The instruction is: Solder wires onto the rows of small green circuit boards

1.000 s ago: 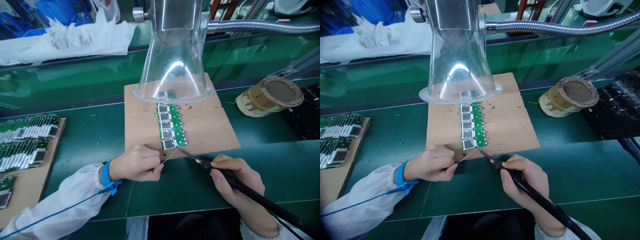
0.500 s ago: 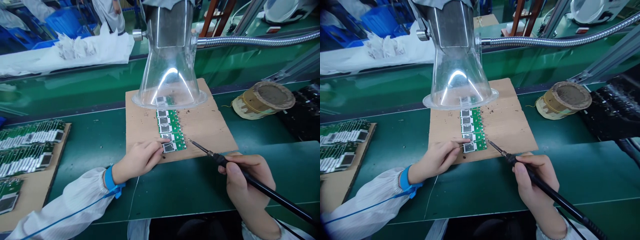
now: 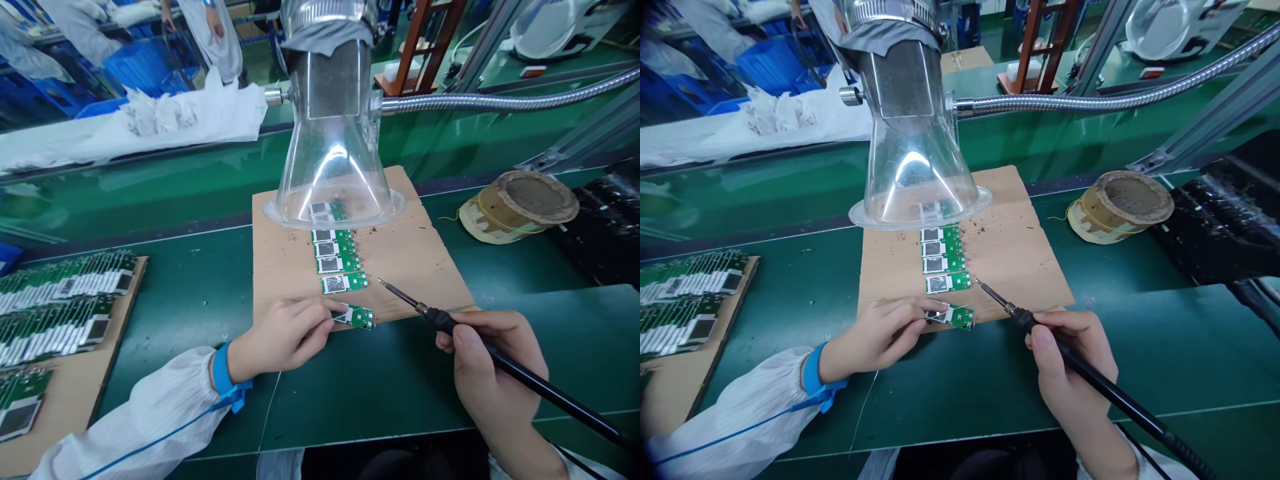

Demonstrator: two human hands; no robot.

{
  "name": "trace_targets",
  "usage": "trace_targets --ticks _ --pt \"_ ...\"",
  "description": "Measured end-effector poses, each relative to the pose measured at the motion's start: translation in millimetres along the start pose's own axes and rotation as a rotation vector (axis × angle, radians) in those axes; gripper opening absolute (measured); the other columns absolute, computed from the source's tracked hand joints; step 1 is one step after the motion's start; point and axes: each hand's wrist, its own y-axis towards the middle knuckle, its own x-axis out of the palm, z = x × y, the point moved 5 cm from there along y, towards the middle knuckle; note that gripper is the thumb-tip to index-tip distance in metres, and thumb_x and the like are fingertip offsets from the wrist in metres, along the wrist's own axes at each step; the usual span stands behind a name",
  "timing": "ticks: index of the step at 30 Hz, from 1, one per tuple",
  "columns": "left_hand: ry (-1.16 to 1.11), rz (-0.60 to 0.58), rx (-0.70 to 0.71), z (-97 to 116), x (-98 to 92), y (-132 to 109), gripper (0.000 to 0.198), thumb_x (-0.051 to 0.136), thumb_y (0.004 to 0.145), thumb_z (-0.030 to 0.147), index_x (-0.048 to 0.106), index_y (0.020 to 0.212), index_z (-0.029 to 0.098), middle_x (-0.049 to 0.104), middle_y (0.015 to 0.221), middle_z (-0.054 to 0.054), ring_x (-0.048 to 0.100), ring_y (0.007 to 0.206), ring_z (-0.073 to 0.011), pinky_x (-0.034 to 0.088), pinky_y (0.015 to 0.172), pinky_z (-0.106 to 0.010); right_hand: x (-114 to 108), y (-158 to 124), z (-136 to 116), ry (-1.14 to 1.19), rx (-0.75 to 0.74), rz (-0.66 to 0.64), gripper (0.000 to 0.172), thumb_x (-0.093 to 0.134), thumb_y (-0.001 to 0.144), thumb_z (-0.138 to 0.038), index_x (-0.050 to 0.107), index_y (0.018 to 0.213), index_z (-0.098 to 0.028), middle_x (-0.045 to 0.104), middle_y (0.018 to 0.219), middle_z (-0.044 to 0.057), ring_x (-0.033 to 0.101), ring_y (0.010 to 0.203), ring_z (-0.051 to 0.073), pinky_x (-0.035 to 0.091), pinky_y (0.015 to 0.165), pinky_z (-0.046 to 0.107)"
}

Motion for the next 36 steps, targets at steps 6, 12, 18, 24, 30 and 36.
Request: trace_targets --ticks 6,12,18,24,30,36 --pt "0.115 0.025 -0.077 -6 -2.1 -1 0.015 0.049 0.111 0.02 0.059 0.1 0.02 0.08 0.122 -0.008 0.079 0.113 -0.0219 0.067 0.083 -0.034 1 0 1 -0.005 0.008 -0.009 0.009 0.077 0.098 -0.028 0.07 0.098 -0.021 0.071 0.083 0.001 0.069 0.061 0.015 0.058 0.052 0.027" --pt "0.149 -0.008 -0.08 -8 -0.8 1 0.022 0.06 0.109 0.032 0.053 0.092 0.02 0.078 0.121 -0.009 0.078 0.086 -0.0157 0.057 0.062 -0.025 2 3 0 -0.029 0.02 -0.001 0.011 0.077 0.097 -0.03 0.071 0.098 -0.021 0.07 0.084 0.002 0.069 0.059 0.015 0.056 0.048 0.027" --pt "0.279 -0.014 -0.1 -6 7.3 0 0.023 0.06 0.11 0.035 0.055 0.094 0.019 0.077 0.112 -0.005 0.064 0.059 -0.0087 0.049 0.052 -0.024 4 4 -3 -0.013 -0.001 0.001 0.011 0.077 0.098 -0.03 0.07 0.098 -0.021 0.069 0.082 0.001 0.069 0.06 0.014 0.058 0.051 0.026" --pt "0.29 0.055 -0.043 4 0.7 -1 0.023 0.056 0.111 0.041 0.056 0.1 0.02 0.072 0.11 -0.007 0.066 0.071 -0.0125 0.052 0.057 -0.026 2 2 1 0.008 0.01 -0.012 0.009 0.076 0.099 -0.028 0.07 0.1 -0.021 0.069 0.079 0.001 0.068 0.061 0.015 0.058 0.054 0.026" --pt "0.403 0.181 0.284 -4 -20.9 17 0.027 0.057 0.105 0.016 0.048 0.08 0.023 0.053 0.067 0.006 0.047 0.054 -0.0108 0.03 0.047 -0.03 6 16 -12 -0.046 -0.004 -0.091 0.008 0.074 0.1 -0.028 0.069 0.098 -0.022 0.069 0.075 0.0 0.068 0.061 0.014 0.057 0.054 0.025" --pt "0.232 0.105 0.367 -18 -15.8 22 0.03 0.059 0.1 0.012 0.044 0.077 0.024 0.048 0.063 0.008 0.042 0.054 -0.011 0.029 0.05 -0.031 20 20 -7 -0.091 -0.069 -0.172 0.011 0.074 0.099 -0.032 0.068 0.095 -0.023 0.071 0.077 0.001 0.069 0.058 0.017 0.057 0.051 0.028"
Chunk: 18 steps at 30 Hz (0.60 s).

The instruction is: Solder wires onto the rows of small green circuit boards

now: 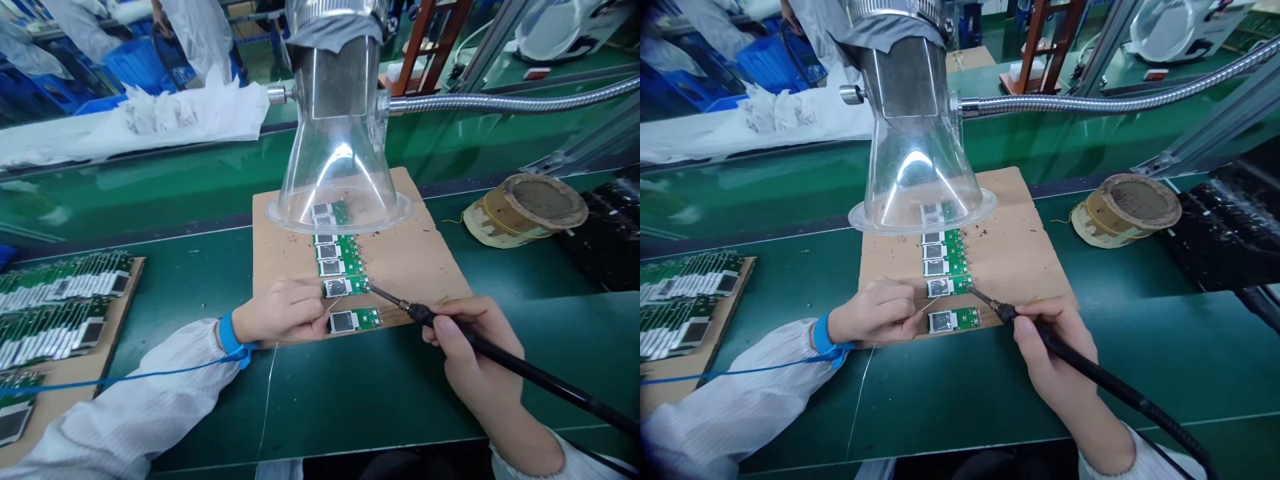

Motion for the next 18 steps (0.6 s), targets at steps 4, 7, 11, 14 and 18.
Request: trace_targets --ticks 4,7,11,14,18 --pt "-0.065 -0.054 0.013 2 2.1 -3 0.028 0.058 0.099 0.011 0.044 0.079 0.024 0.049 0.065 0.007 0.041 0.054 -0.0117 0.032 0.051 -0.032 4 -9 7 -0.104 -0.025 -0.1 0.007 0.076 0.097 -0.029 0.07 0.098 -0.025 0.072 0.079 0.0 0.07 0.059 0.015 0.056 0.051 0.025" --pt "-0.072 -0.067 -0.003 2 2.1 -2 0.027 0.058 0.1 0.011 0.045 0.08 0.024 0.049 0.066 0.007 0.041 0.054 -0.012 0.031 0.05 -0.032 5 -8 1 -0.167 -0.076 -0.118 0.006 0.075 0.097 -0.029 0.069 0.098 -0.026 0.073 0.078 -0.002 0.07 0.059 0.014 0.056 0.053 0.023" --pt "-0.09 -0.09 -0.023 1 4.0 -1 0.026 0.058 0.1 0.011 0.046 0.08 0.023 0.048 0.067 0.006 0.04 0.055 -0.0125 0.032 0.049 -0.033 11 0 -15 -0.258 -0.178 -0.139 0.007 0.071 0.097 -0.029 0.066 0.093 -0.026 0.075 0.077 -0.002 0.072 0.059 0.014 0.056 0.053 0.023" --pt "-0.091 -0.097 -0.029 0 4.8 -1 0.026 0.056 0.101 0.012 0.046 0.081 0.023 0.049 0.068 0.006 0.041 0.056 -0.0123 0.032 0.049 -0.033 14 5 -22 -0.31 -0.218 -0.156 0.007 0.069 0.098 -0.03 0.065 0.093 -0.026 0.076 0.078 -0.002 0.074 0.06 0.015 0.057 0.054 0.023" --pt "-0.089 -0.093 -0.034 0 4.2 -1 0.026 0.056 0.102 0.012 0.046 0.081 0.023 0.049 0.068 0.006 0.042 0.057 -0.0121 0.033 0.05 -0.032 15 7 -25 -0.346 -0.228 -0.158 0.008 0.068 0.1 -0.033 0.065 0.095 -0.027 0.076 0.077 -0.002 0.075 0.062 0.015 0.059 0.057 0.023"
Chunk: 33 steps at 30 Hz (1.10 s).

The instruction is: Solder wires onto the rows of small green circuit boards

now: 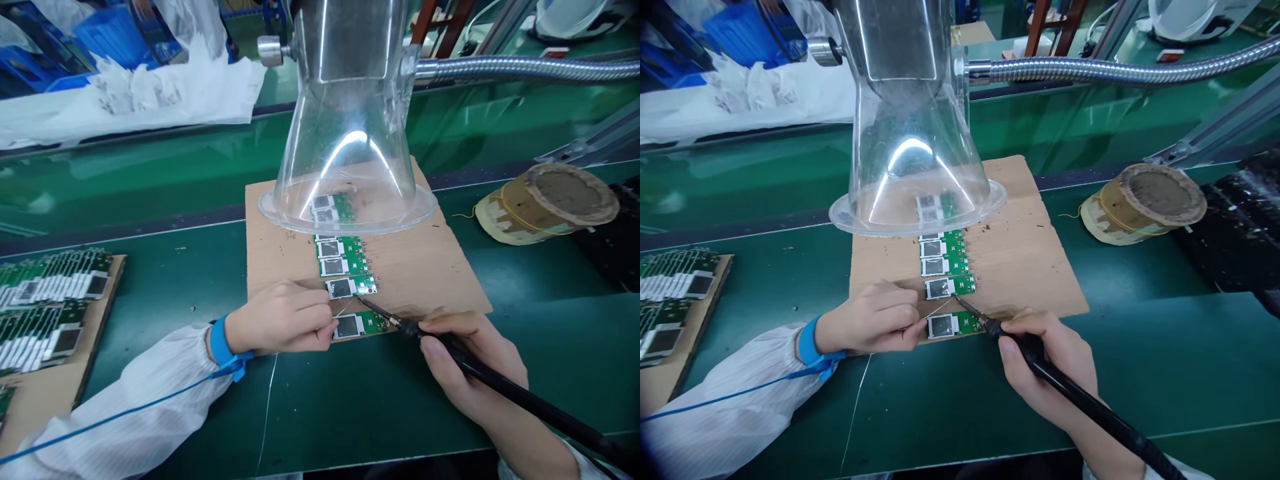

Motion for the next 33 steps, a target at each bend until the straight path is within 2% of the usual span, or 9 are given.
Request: trace_targets --ticks 13,21,24,26,30,33 --pt "-0.023 -0.038 -0.048 -3 2.3 0 0.026 0.057 0.105 0.015 0.047 0.082 0.023 0.049 0.07 0.005 0.042 0.06 -0.0132 0.032 0.052 -0.032 1 -3 2 -0.014 0.016 -0.023 0.006 0.068 0.099 -0.032 0.066 0.097 -0.027 0.077 0.081 -0.003 0.076 0.068 0.013 0.059 0.062 0.021" --pt "-0.016 0.001 -0.017 0 -1.1 0 0.028 0.059 0.104 0.014 0.046 0.081 0.023 0.047 0.068 0.006 0.04 0.057 -0.0128 0.031 0.05 -0.032 -5 -14 11 0.167 0.085 0.07 0.004 0.071 0.097 -0.024 0.067 0.098 -0.025 0.075 0.086 -0.001 0.073 0.071 0.013 0.059 0.065 0.022" --pt "0.0 -0.003 -0.03 0 -0.9 1 0.026 0.058 0.106 0.018 0.048 0.083 0.023 0.052 0.068 0.005 0.046 0.057 -0.012 0.034 0.05 -0.03 -4 -17 14 0.173 0.087 0.057 0.005 0.074 0.095 -0.023 0.069 0.098 -0.025 0.074 0.086 -0.001 0.073 0.071 0.014 0.058 0.063 0.024" --pt "0.019 0.031 -0.093 -4 -1.8 0 0.022 0.056 0.108 0.02 0.051 0.087 0.022 0.06 0.072 0.004 0.056 0.061 -0.0117 0.039 0.052 -0.027 -3 -19 19 0.219 0.135 0.086 0.006 0.075 0.095 -0.024 0.07 0.099 -0.024 0.073 0.087 0.0 0.072 0.071 0.015 0.058 0.062 0.026" --pt "0.027 0.098 -0.298 -16 -2.9 -2 0.017 0.052 0.112 0.023 0.053 0.094 0.021 0.079 0.098 -0.004 0.076 0.082 -0.0147 0.051 0.061 -0.024 -2 -22 29 0.357 0.247 0.201 0.005 0.074 0.097 -0.025 0.07 0.097 -0.023 0.07 0.083 0.001 0.069 0.064 0.015 0.055 0.056 0.029" --pt "0.002 0.05 -0.325 -16 -0.3 -2 0.021 0.051 0.111 0.022 0.05 0.091 0.021 0.082 0.11 -0.005 0.078 0.08 -0.0146 0.052 0.059 -0.025 -4 -18 31 0.435 0.288 0.206 0.006 0.073 0.099 -0.026 0.069 0.097 -0.022 0.069 0.078 0.0 0.066 0.059 0.015 0.054 0.053 0.029"
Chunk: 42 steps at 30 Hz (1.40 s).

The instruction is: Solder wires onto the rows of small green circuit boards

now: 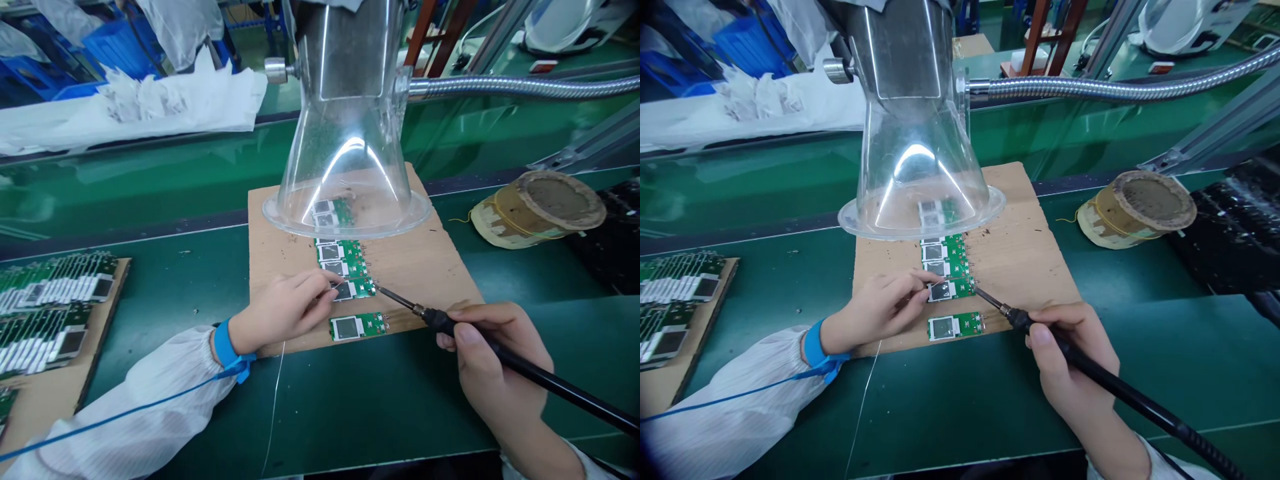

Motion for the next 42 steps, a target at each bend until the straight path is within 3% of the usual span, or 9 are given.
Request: trace_targets --ticks 3,6,9,11,13,17,28,36,42 --pt "-0.032 -0.041 0.05 6 0.2 -2 0.019 0.052 0.111 0.021 0.051 0.092 0.021 0.082 0.113 -0.005 0.079 0.082 -0.0151 0.056 0.064 -0.026 -6 10 -7 0.018 0.054 0.004 0.009 0.074 0.099 -0.029 0.069 0.097 -0.023 0.069 0.075 0.001 0.068 0.061 0.016 0.055 0.054 0.028" --pt "-0.025 0.009 0.102 5 -4.7 1 0.017 0.051 0.111 0.022 0.054 0.095 0.021 0.081 0.101 -0.003 0.077 0.083 -0.015 0.055 0.065 -0.026 -10 23 -15 0.002 0.08 0.029 0.01 0.075 0.1 -0.032 0.069 0.096 -0.024 0.07 0.076 0.001 0.068 0.062 0.016 0.057 0.057 0.028" --pt "0.069 0.077 0.13 -4 -9.4 11 0.026 0.052 0.11 0.022 0.052 0.084 0.022 0.065 0.071 0.004 0.06 0.058 -0.0114 0.038 0.049 -0.027 0 35 -16 -0.013 0.036 -0.013 0.012 0.073 0.1 -0.033 0.068 0.094 -0.025 0.068 0.074 0.0 0.066 0.059 0.016 0.057 0.055 0.029" --pt "0.079 0.058 0.205 -9 -8.9 19 0.031 0.055 0.107 0.021 0.048 0.077 0.023 0.054 0.062 0.006 0.048 0.052 -0.0111 0.029 0.047 -0.031 10 38 -13 -0.043 -0.034 -0.026 0.014 0.074 0.1 -0.035 0.068 0.093 -0.024 0.068 0.074 0.001 0.067 0.058 0.016 0.056 0.052 0.028" --pt "0.032 0.024 0.273 -12 -8.0 23 0.031 0.058 0.104 0.018 0.046 0.075 0.023 0.05 0.061 0.007 0.045 0.053 -0.0113 0.028 0.048 -0.032 18 37 -7 -0.078 -0.103 -0.028 0.014 0.074 0.099 -0.035 0.069 0.093 -0.024 0.07 0.079 0.003 0.07 0.062 0.018 0.057 0.052 0.029" --pt "-0.051 -0.016 0.269 -17 -8.5 22 0.032 0.059 0.101 0.013 0.044 0.075 0.023 0.047 0.062 0.007 0.041 0.055 -0.0115 0.029 0.051 -0.031 26 31 2 -0.115 -0.145 -0.095 0.008 0.073 0.099 -0.029 0.069 0.095 -0.023 0.071 0.08 0.002 0.07 0.063 0.017 0.057 0.053 0.027" --pt "-0.069 -0.054 0.259 -16 -7.7 23 0.031 0.057 0.101 0.012 0.045 0.075 0.023 0.045 0.062 0.007 0.039 0.056 -0.0111 0.028 0.052 -0.03 33 32 -11 -0.289 -0.225 -0.194 0.006 0.073 0.095 -0.023 0.068 0.094 -0.026 0.073 0.076 -0.001 0.065 0.053 0.014 0.052 0.046 0.025" --pt "-0.042 -0.04 0.264 -15 -7.4 23 0.029 0.058 0.101 0.012 0.046 0.076 0.022 0.045 0.062 0.007 0.039 0.056 -0.011 0.028 0.052 -0.03 34 30 -8 -0.275 -0.214 -0.216 0.005 0.073 0.097 -0.026 0.067 0.096 -0.026 0.075 0.081 0.001 0.072 0.065 0.017 0.056 0.053 0.025" --pt "-0.061 -0.053 0.273 -16 -7.1 23 0.029 0.057 0.102 0.012 0.046 0.077 0.023 0.046 0.064 0.007 0.039 0.057 -0.0114 0.029 0.052 -0.03 34 30 -7 -0.29 -0.217 -0.209 0.005 0.073 0.096 -0.024 0.068 0.095 -0.026 0.074 0.081 0.0 0.071 0.064 0.016 0.056 0.053 0.025"
